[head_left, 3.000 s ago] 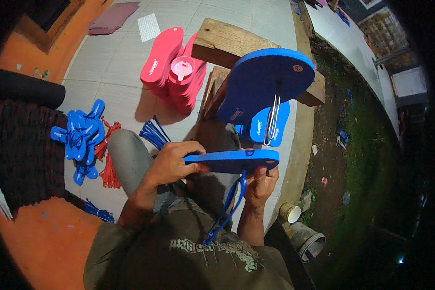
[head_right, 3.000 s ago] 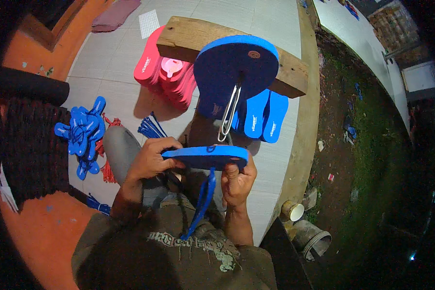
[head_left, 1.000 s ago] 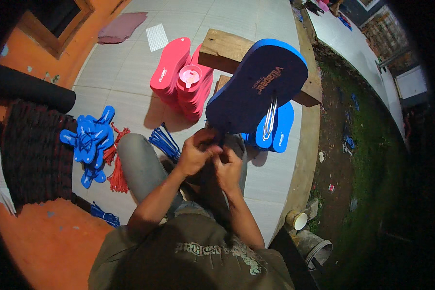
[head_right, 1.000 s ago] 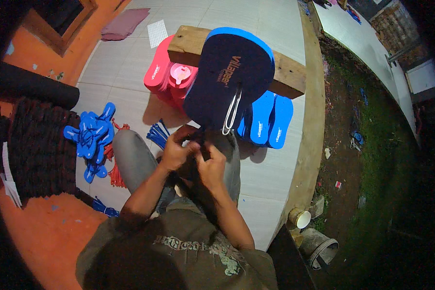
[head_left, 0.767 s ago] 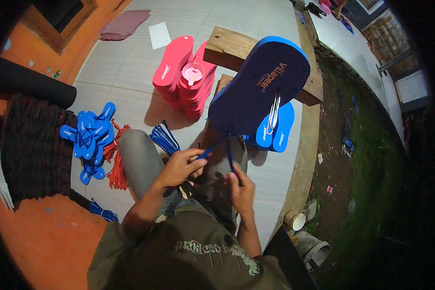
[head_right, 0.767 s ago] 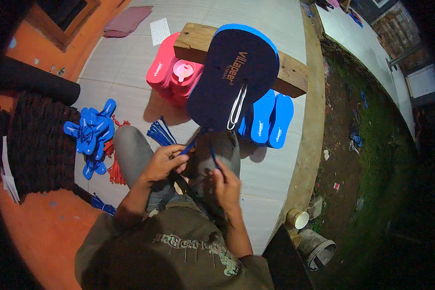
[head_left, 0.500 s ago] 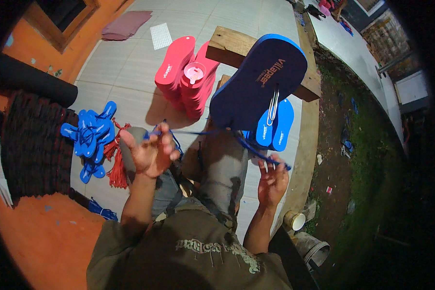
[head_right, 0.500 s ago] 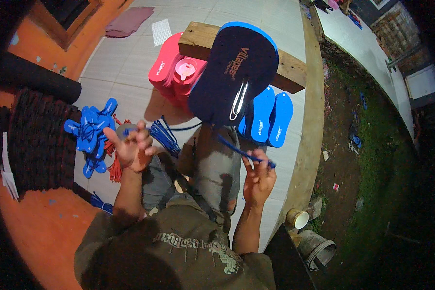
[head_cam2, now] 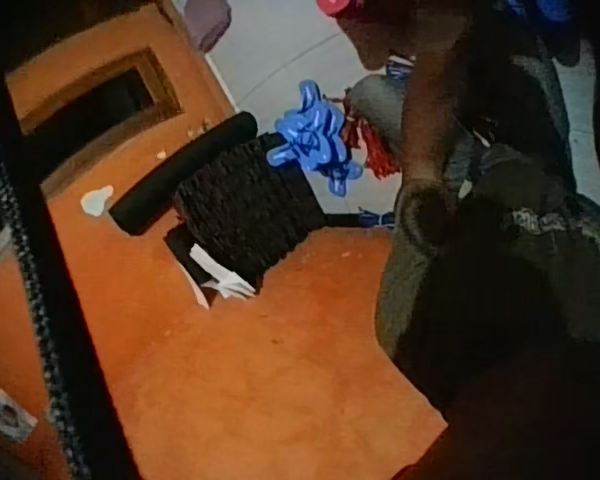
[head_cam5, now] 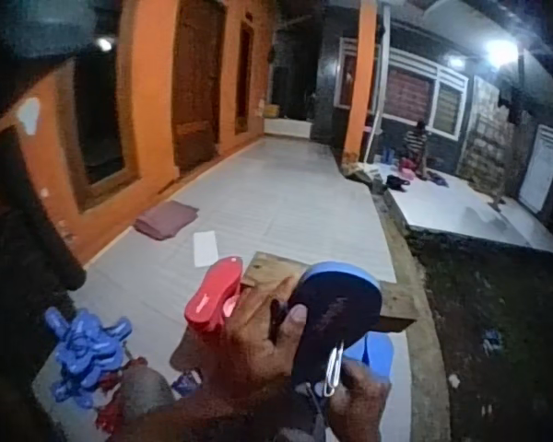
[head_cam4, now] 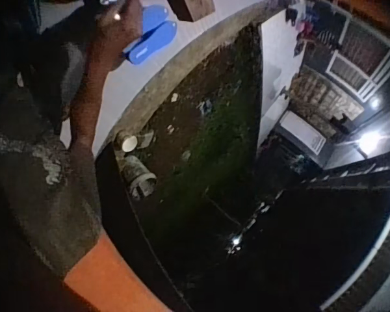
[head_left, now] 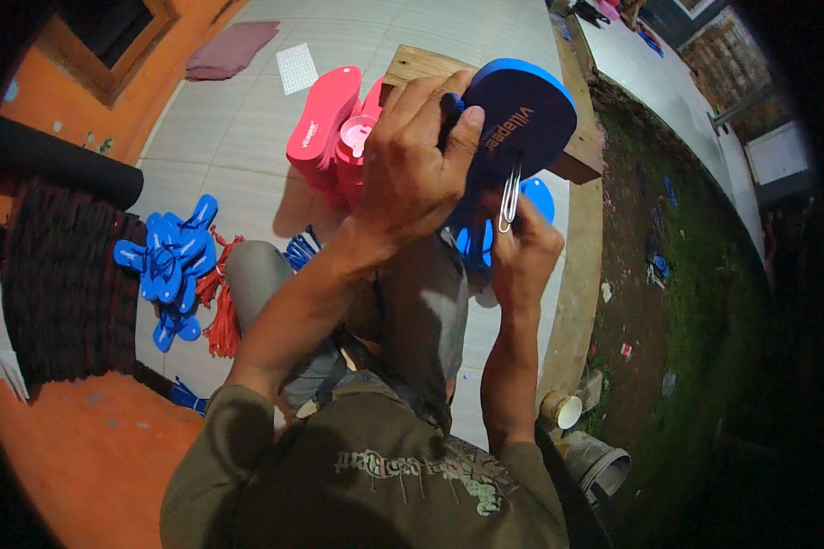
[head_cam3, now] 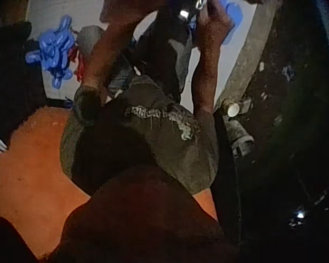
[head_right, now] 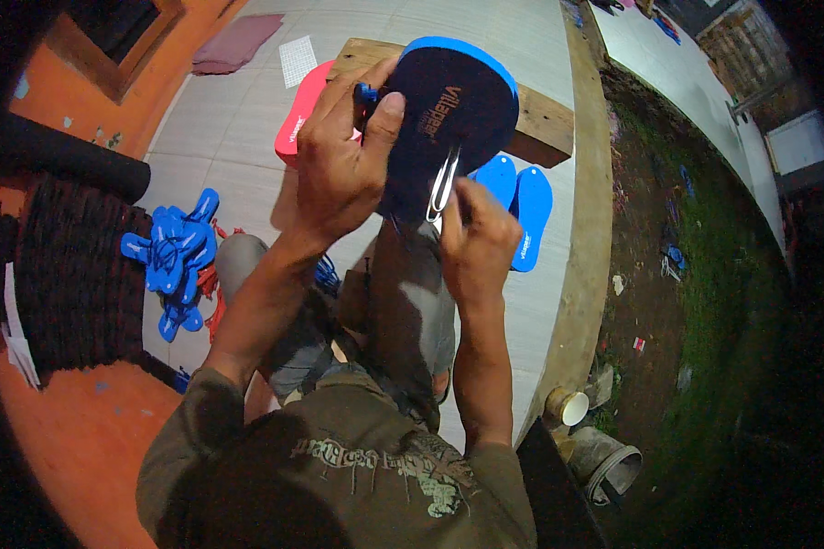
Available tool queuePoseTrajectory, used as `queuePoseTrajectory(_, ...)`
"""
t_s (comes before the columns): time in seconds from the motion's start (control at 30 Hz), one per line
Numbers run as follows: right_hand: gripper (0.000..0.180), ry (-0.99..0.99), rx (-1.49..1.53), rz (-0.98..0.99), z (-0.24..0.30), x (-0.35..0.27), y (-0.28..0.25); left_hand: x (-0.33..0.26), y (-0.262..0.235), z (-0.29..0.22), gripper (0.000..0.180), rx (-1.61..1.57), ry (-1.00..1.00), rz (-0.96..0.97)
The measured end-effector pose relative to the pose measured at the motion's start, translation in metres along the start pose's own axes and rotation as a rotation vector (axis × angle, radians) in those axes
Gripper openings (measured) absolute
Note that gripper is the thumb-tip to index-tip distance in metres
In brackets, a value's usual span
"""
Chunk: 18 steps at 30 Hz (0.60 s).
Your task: The person assembles flip-flops by hand using a simple wooden jig to pull rubber straps through the holes in foam soles.
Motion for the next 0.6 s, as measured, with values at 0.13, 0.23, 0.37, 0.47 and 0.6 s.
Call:
queuePoseTrajectory(0.13, 0.018, -0.043, 0.421, 0.065, 0.004, -0.018, 0.000, 0.003, 0.003, -0.004, 0.024, 0.057, 0.044, -0.025)
queuePoseTrajectory(0.23, 0.021, -0.163, 0.700, 0.167, 0.011, -0.035, -0.002, 0.005, 0.008, -0.007, 0.027, -0.058, -0.073, 0.017)
queuePoseTrajectory(0.37, 0.021, -0.196, 0.683, 0.209, 0.013, -0.029, 0.004, 0.017, 0.015, -0.004, 0.040, -0.242, -0.139, 0.075)
queuePoseTrajectory(0.47, 0.022, -0.099, 0.791, 0.240, 0.004, -0.028, 0.006, 0.020, 0.018, -0.005, 0.037, -0.251, -0.127, 0.113)
queuePoseTrajectory(0.6, 0.023, -0.005, 0.769, 0.294, -0.007, -0.029, 0.008, 0.013, 0.016, -0.006, 0.036, -0.259, -0.171, 0.118)
Point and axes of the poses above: each hand's wrist, its own x-axis towards the middle knuckle, its own y-axis out of the palm, z = x × y, the point moved 5 cm from there along x, towards the middle knuckle, and after that the axes turned 8 degrees about y, right-handed, at the moved point
